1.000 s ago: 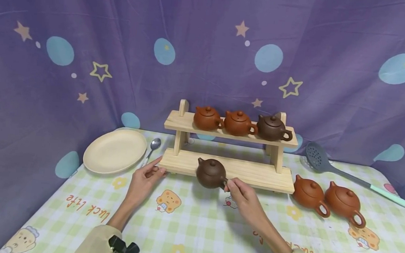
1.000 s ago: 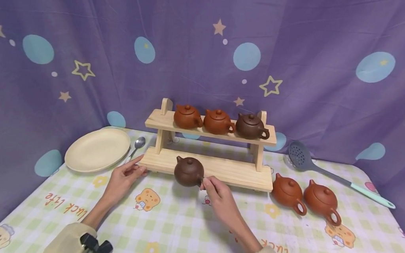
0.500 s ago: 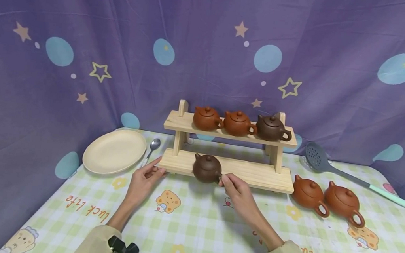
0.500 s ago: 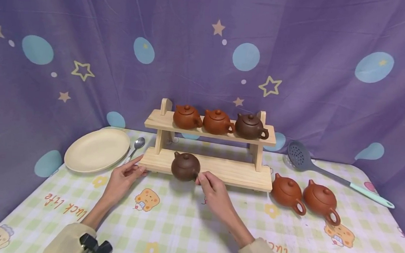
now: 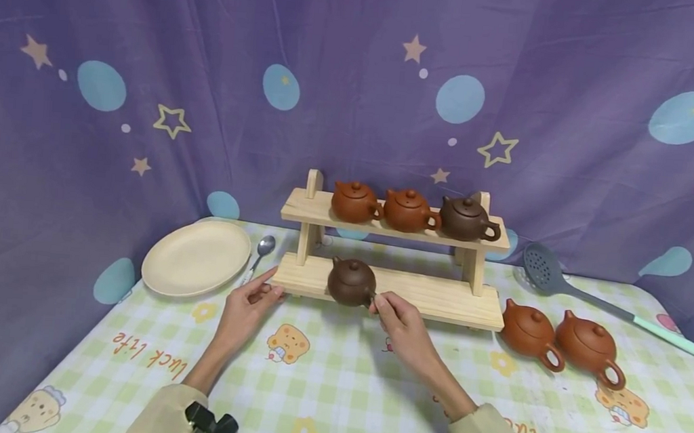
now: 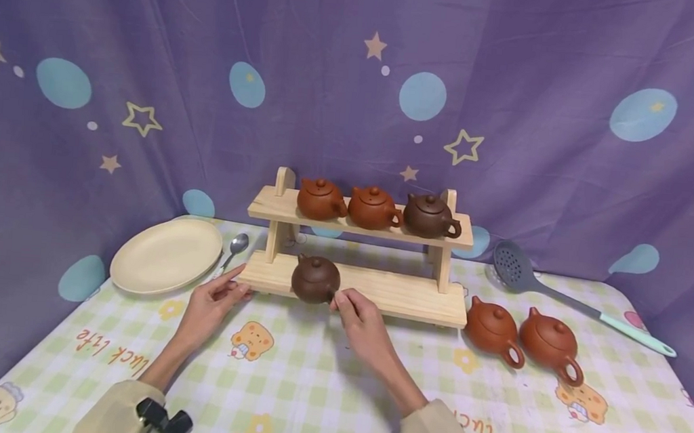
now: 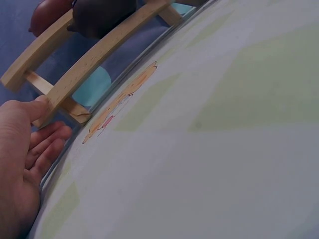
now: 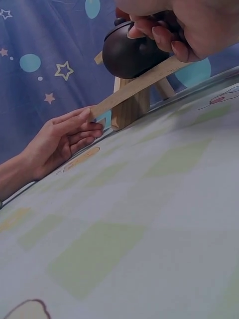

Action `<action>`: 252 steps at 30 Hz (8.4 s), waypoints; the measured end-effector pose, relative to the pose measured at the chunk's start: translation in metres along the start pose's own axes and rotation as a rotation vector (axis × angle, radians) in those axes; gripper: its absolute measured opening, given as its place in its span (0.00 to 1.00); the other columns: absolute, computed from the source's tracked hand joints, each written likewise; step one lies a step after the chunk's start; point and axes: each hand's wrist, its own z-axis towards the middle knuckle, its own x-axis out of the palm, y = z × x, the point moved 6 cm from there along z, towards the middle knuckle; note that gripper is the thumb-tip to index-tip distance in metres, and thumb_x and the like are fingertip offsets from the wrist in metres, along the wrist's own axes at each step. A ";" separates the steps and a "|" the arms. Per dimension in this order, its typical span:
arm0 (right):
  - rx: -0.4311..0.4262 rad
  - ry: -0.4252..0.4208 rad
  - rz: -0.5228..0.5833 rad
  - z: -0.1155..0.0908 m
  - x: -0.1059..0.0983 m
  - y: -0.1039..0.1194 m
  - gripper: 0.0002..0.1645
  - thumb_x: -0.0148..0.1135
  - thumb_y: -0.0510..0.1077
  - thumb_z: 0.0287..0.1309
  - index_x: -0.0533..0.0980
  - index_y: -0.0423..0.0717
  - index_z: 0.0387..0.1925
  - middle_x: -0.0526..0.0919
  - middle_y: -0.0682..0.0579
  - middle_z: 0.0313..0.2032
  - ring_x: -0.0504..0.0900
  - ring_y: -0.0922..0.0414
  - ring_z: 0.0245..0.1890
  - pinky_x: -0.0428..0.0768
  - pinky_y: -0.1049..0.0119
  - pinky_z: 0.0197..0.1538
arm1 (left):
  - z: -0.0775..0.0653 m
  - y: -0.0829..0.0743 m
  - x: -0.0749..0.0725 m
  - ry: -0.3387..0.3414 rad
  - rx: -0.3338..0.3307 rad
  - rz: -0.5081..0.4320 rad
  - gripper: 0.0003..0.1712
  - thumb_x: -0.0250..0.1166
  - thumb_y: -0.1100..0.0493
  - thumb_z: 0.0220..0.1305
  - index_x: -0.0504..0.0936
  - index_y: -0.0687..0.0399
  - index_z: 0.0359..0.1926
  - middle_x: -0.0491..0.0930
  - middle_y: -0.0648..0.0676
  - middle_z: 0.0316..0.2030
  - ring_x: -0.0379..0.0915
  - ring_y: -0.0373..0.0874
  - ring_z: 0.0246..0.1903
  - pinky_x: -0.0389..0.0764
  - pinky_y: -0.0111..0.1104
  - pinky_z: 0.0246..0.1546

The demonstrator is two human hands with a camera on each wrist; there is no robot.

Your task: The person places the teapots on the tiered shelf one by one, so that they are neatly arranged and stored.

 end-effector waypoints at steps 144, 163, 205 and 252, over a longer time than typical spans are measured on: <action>0.177 -0.522 -0.355 -0.137 -0.233 -0.056 0.20 0.46 0.51 0.83 0.75 0.38 0.50 0.75 0.52 0.22 0.73 0.60 0.20 0.73 0.68 0.22 | 0.000 -0.005 0.001 0.022 -0.008 -0.021 0.30 0.67 0.58 0.73 0.73 0.56 0.72 0.83 0.68 0.45 0.86 0.59 0.46 0.80 0.22 0.46; 0.264 -0.371 -0.464 -0.131 -0.228 -0.057 0.30 0.43 0.58 0.82 0.75 0.34 0.46 0.71 0.50 0.22 0.68 0.56 0.20 0.66 0.62 0.26 | -0.001 -0.004 0.000 0.008 0.008 -0.003 0.29 0.68 0.57 0.73 0.75 0.55 0.71 0.85 0.66 0.44 0.87 0.52 0.43 0.79 0.22 0.47; 0.217 -0.470 -0.582 -0.135 -0.225 -0.053 0.28 0.40 0.56 0.83 0.76 0.37 0.46 0.69 0.51 0.24 0.64 0.57 0.19 0.61 0.60 0.23 | -0.001 -0.004 0.000 0.002 -0.015 0.004 0.29 0.68 0.56 0.73 0.76 0.54 0.71 0.84 0.65 0.44 0.87 0.49 0.41 0.79 0.22 0.46; 0.028 -0.492 -0.411 -0.133 -0.215 -0.020 0.20 0.46 0.47 0.83 0.74 0.35 0.41 0.67 0.53 0.22 0.64 0.58 0.20 0.61 0.61 0.21 | -0.001 -0.004 0.000 0.003 -0.016 0.002 0.29 0.68 0.56 0.73 0.75 0.55 0.71 0.83 0.64 0.43 0.87 0.52 0.41 0.80 0.23 0.45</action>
